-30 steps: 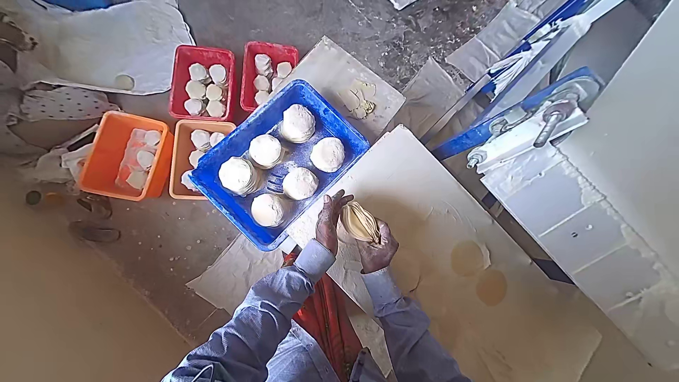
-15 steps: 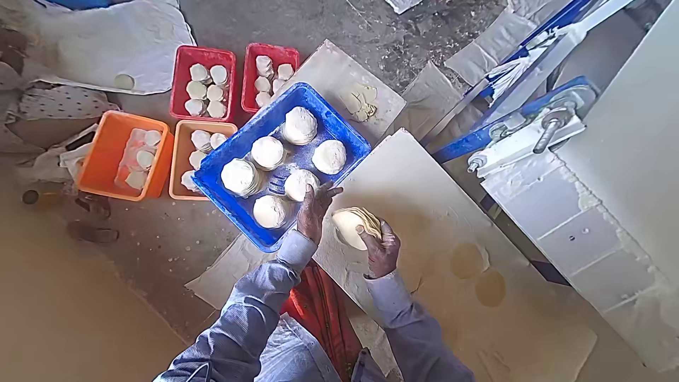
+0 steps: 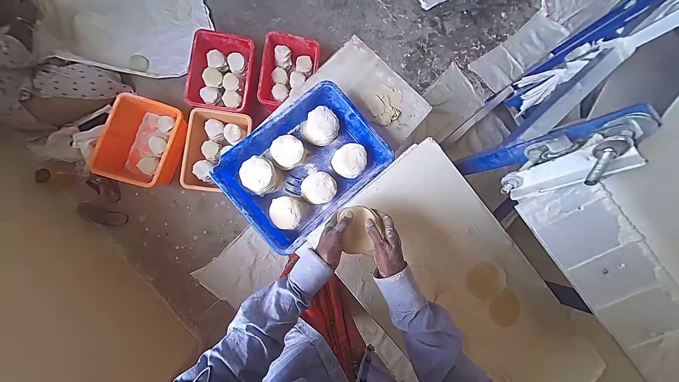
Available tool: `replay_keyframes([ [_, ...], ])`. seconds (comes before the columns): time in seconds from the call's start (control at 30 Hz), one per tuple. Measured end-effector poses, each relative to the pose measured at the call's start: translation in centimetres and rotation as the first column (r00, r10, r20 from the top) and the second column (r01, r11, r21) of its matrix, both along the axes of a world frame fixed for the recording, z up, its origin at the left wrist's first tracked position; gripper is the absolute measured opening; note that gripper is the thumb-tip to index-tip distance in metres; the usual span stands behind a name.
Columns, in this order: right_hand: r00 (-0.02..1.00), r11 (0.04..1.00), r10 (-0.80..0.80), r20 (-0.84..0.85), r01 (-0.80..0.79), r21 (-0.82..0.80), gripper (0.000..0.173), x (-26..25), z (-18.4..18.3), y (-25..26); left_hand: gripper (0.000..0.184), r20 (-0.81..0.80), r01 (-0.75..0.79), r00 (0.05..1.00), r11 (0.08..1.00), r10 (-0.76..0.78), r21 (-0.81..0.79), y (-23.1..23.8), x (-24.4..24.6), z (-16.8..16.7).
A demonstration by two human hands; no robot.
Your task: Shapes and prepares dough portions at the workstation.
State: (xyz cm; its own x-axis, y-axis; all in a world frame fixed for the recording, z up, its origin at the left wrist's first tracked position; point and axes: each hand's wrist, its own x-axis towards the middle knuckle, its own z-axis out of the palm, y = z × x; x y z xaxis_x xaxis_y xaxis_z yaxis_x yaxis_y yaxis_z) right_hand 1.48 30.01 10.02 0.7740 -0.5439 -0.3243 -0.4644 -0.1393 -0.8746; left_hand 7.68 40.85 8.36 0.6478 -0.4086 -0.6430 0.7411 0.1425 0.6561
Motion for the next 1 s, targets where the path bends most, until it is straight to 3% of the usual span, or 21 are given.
replay_keyframes([
  [0.1,0.995,0.986,0.096,0.008,-0.094,-0.138,0.057,1.1,-0.3,0.8,0.034,0.118,0.005,0.993,0.988,-0.023,0.152,0.8,1.4,0.4],
  [0.17,0.999,0.998,0.043,0.031,-0.042,-0.039,0.062,2.2,0.1,0.2,0.035,0.163,-0.008,0.986,0.986,-0.020,0.165,1.3,2.6,1.4],
  [0.23,0.998,0.976,-0.062,-0.003,0.062,0.209,0.060,4.0,0.7,-1.0,0.033,0.168,-0.027,0.986,0.995,0.011,0.093,1.5,3.9,2.9],
  [0.27,0.993,0.914,-0.119,-0.020,0.117,0.389,0.066,5.1,0.9,-1.5,0.031,0.143,-0.038,0.989,0.999,0.034,0.022,1.6,4.5,3.5],
  [0.33,0.958,0.645,-0.274,-0.080,0.245,0.724,0.087,7.6,1.2,-2.0,0.029,0.045,-0.065,0.996,0.990,0.071,-0.129,1.7,5.9,3.7],
  [0.4,0.919,0.461,-0.355,-0.171,0.331,0.823,0.087,10.0,0.4,-1.5,0.029,-0.015,-0.083,0.997,0.986,0.081,-0.147,2.0,7.3,2.2],
  [0.43,0.931,0.450,-0.322,-0.171,0.310,0.837,0.085,10.8,-0.6,-1.3,0.030,0.008,-0.076,0.997,0.994,0.077,-0.082,2.3,8.0,1.1],
  [0.5,0.977,0.509,-0.113,-0.183,0.215,0.834,0.080,12.1,-2.2,-0.8,0.034,0.082,-0.045,0.996,0.995,0.037,0.093,3.2,8.8,-1.2],
  [0.6,0.960,0.674,0.082,-0.266,0.143,0.725,0.028,13.5,-4.8,0.0,0.035,0.082,-0.024,0.997,0.976,0.007,0.215,4.7,9.5,-3.7],
  [0.63,0.950,0.740,0.110,-0.291,0.116,0.662,0.025,13.9,-5.7,0.4,0.035,0.041,-0.030,0.999,0.974,0.021,0.223,5.1,9.7,-4.1],
  [0.7,0.933,0.819,0.182,-0.312,0.033,0.574,0.030,14.9,-7.0,0.9,0.035,-0.088,-0.068,0.992,0.975,0.089,0.213,5.9,10.5,-4.7],
  [0.8,0.859,0.861,0.341,-0.381,-0.122,0.495,0.035,15.9,-7.9,2.2,0.033,-0.240,-0.138,0.953,0.970,0.185,0.200,8.1,11.0,-6.0],
  [1.0,0.592,0.807,0.586,-0.554,-0.491,0.329,0.046,16.4,-9.3,4.7,0.030,-0.147,0.004,0.988,0.926,0.056,0.378,11.1,9.5,-8.4],
])
